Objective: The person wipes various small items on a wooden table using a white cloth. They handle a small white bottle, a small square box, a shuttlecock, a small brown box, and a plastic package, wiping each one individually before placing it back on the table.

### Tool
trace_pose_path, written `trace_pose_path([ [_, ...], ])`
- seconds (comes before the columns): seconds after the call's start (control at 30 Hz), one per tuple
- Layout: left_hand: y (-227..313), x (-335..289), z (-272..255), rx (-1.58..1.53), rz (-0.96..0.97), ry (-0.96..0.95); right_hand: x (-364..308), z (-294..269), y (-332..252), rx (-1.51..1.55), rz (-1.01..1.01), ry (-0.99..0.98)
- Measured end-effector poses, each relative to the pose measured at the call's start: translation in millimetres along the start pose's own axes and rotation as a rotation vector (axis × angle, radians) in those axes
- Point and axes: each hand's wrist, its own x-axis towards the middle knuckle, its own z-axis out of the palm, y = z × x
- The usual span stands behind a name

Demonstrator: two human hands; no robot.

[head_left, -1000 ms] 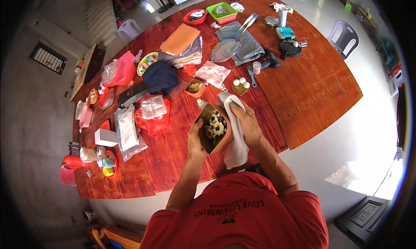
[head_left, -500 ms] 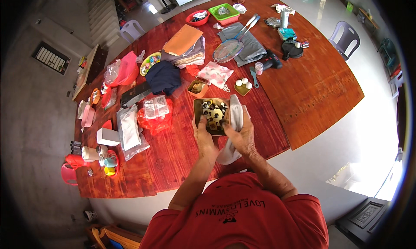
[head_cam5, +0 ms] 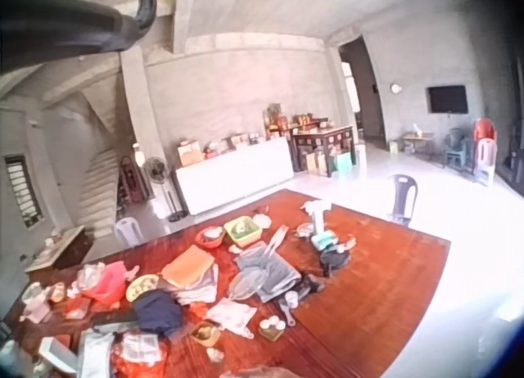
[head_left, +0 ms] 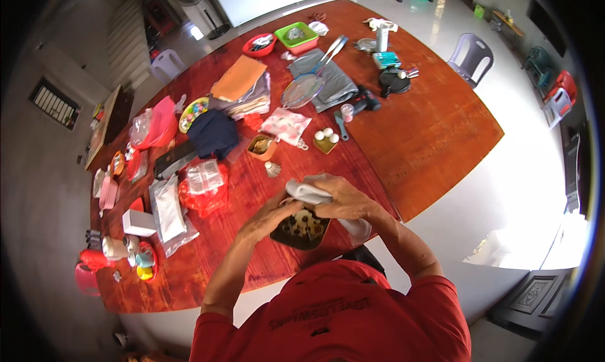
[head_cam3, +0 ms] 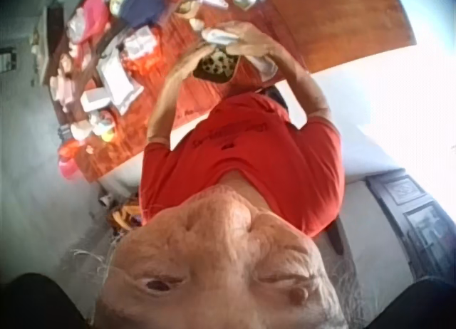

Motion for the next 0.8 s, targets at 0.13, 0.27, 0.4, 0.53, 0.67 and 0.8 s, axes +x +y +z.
trace_pose_path([
  [0.13,-33,14,10,-0.218,0.038,0.028,4,-13,9,0.088,-0.01,-0.11],
  [0.27,-46,25,23,-0.617,0.061,0.061,2,-11,18,0.264,0.039,0.099],
  [0.4,-41,38,41,-0.847,0.101,0.078,0,7,29,0.276,0.078,0.439],
  [0.53,-45,49,49,-0.939,0.158,0.209,0,28,41,0.101,0.119,0.713],
  [0.67,-55,59,37,-1.013,0.207,0.222,-20,59,38,0.052,0.079,0.74],
  [0.8,-49,59,48,-0.893,0.285,0.394,-25,68,39,0.08,0.119,0.808],
])
